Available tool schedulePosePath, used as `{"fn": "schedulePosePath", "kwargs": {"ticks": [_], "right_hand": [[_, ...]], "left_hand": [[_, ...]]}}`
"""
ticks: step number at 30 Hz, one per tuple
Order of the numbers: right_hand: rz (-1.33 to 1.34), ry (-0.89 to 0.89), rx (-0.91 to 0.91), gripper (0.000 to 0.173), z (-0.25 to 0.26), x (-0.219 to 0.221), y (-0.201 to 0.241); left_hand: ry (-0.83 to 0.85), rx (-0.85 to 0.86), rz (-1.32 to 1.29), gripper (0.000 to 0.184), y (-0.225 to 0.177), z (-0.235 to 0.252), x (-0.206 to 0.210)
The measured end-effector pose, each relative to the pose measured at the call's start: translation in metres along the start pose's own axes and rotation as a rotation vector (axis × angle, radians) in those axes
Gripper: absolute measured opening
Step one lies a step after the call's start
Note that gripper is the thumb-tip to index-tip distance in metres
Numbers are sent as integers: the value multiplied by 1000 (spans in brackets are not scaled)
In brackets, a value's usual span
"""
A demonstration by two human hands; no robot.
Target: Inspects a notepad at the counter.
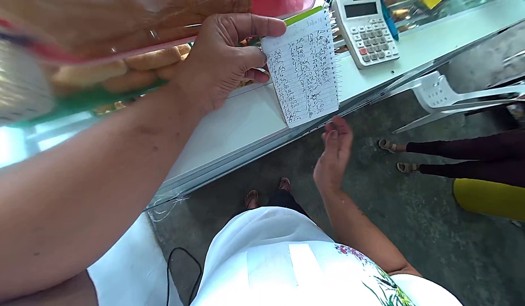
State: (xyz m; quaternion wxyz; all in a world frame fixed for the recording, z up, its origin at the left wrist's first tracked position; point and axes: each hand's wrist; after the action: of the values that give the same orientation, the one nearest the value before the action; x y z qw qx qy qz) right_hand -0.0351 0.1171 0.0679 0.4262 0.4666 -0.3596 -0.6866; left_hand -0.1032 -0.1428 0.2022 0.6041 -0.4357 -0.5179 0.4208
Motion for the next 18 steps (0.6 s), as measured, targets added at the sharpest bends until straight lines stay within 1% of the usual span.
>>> {"fn": "schedulePosePath", "kwargs": {"ticks": [2,3,5,6,7,9,10,11,12,13,15,17,18], "right_hand": [[-148,-51,-284,43,22,-14,22],[-219,-62,-387,41,33,-17,34],[-262,-29,-493,42,56,-18,53],[-220,5,-498,43,70,-14,60],[-174,73,-465,45,82,-9,67],[-56,249,-321,46,101,-1,82],[-11,315,-248,41,108,2,88],[24,352,-202,30,114,6,93],[67,368,-172,18,120,11,96],[117,372,-155,11,124,15,97],[200,340,-130,8,132,23,98],[259,273,-121,8,137,30,97],[274,247,-122,8,138,32,97]], "left_hand": [[-4,-7,-11,35,-1,-1,1],[-12,-13,-16,35,-2,-1,2],[-12,-7,-18,36,-3,-2,2],[-4,0,-19,37,-3,-2,2],[-1,7,-23,37,-3,-2,2],[-1,22,-39,36,-3,-2,0],[-3,31,-48,35,-3,-2,0],[-9,41,-55,34,-3,-1,-1],[-18,53,-64,34,-2,-1,-1],[-28,63,-76,33,-3,0,-2],[-21,68,-107,37,-3,0,-1],[40,63,-118,43,-3,0,0],[69,62,-102,43,-2,-1,1]]}}
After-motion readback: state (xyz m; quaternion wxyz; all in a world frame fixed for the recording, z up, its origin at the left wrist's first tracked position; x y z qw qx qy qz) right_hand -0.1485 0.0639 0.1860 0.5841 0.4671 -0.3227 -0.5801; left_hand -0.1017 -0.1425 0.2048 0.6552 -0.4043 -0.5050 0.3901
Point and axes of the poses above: each hand's wrist, its own z-axis towards the middle knuckle, its own x-axis out of the palm, y = z × x, and after that the axes turned 12 degrees about -z, right-handed
